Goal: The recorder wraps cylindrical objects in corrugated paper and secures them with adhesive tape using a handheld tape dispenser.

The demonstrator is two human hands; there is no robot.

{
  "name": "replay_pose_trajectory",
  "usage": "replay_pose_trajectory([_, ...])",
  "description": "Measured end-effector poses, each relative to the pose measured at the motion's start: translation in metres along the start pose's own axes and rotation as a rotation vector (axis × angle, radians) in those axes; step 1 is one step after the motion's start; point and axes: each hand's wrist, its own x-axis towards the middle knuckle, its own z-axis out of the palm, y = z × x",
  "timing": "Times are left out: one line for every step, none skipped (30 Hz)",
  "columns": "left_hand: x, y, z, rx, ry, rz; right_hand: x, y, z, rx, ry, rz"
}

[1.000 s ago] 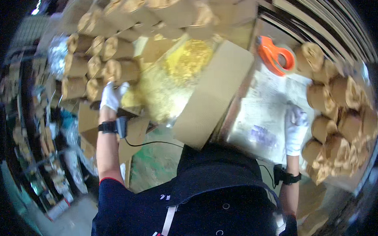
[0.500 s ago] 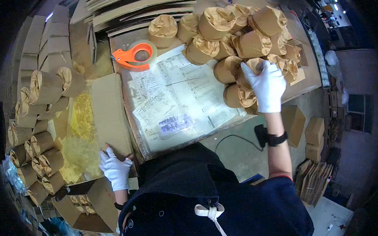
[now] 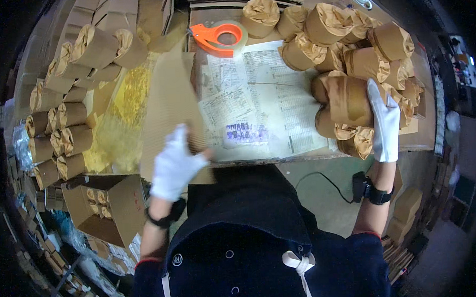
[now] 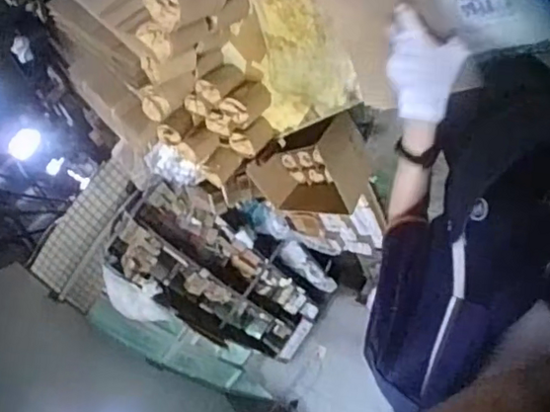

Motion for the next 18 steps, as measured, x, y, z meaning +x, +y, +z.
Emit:
replay_pose_trajectory([0.004, 0.01, 0.023, 0.03, -0.077, 0.02, -0.008, -0.009, 0.015, 0.042, -0.03, -0.013])
replay_pose_trajectory([0.012, 0.023, 0.048, 0.151, -0.195, -0.004, -0.015, -0.016, 0.032, 0.084, -0.059, -0.027])
replay_pose_trajectory([0.013, 0.028, 0.069, 0.246, -0.214, 0.064, -0.018, -0.009, 0.05, 0.214, -0.112, 0.019])
replay_pose_trajectory([0.011, 0.024, 0.083, 0.296, -0.183, 0.166, -0.023, -0.006, 0.068, 0.208, -0.192, 0.109])
replay_pose_trajectory([0.009, 0.022, 0.094, 0.345, -0.152, 0.278, -0.014, 0.032, 0.076, 0.115, -0.278, 0.055])
replay_pose_trajectory([0.005, 0.014, 0.099, 0.342, -0.151, 0.371, -0.024, 0.04, 0.105, 0.384, -0.285, 0.108])
replay_pose_trajectory([-0.006, -0.001, 0.1, 0.339, -0.156, 0.453, -0.035, 0.034, 0.131, 0.359, -0.348, 0.162])
replay_pose_trajectory([-0.015, -0.013, 0.099, 0.338, -0.156, 0.536, -0.038, 0.041, 0.152, 0.386, -0.443, 0.359])
replay_pose_trajectory([-0.023, -0.021, 0.098, 0.327, -0.071, 0.587, -0.04, 0.065, 0.171, 0.39, -0.506, 0.346])
replay_pose_trajectory([-0.03, -0.029, 0.098, 0.313, 0.015, 0.635, -0.047, 0.074, 0.191, 0.382, -0.524, 0.406])
replay_pose_trajectory([-0.036, -0.033, 0.1, 0.297, 0.103, 0.677, -0.057, 0.073, 0.207, 0.443, -0.56, 0.453])
replay_pose_trajectory([-0.038, -0.036, 0.104, 0.251, 0.09, 0.647, -0.064, 0.08, 0.222, 0.447, -0.549, 0.499])
replay_pose_trajectory([-0.039, -0.037, 0.104, 0.181, 0.106, 0.647, -0.063, 0.08, 0.225, 0.306, -0.613, 0.506])
replay_pose_trajectory([-0.038, -0.037, 0.104, 0.112, 0.122, 0.646, -0.059, 0.078, 0.228, 0.164, -0.674, 0.511])
replay_pose_trajectory([-0.037, -0.038, 0.104, 0.043, 0.139, 0.644, -0.054, 0.075, 0.231, 0.02, -0.733, 0.513])
replay_pose_trajectory([-0.03, -0.035, 0.096, -0.086, 0.151, 0.542, -0.044, 0.064, 0.228, -0.199, -0.809, 0.575])
replay_pose_trajectory([-0.012, -0.027, 0.082, -0.212, 0.166, 0.448, -0.034, 0.067, 0.231, -0.25, -0.757, 0.358])
replay_pose_trajectory([0.005, -0.016, 0.063, -0.284, 0.35, 0.395, -0.024, 0.075, 0.236, -0.296, -0.709, 0.142])
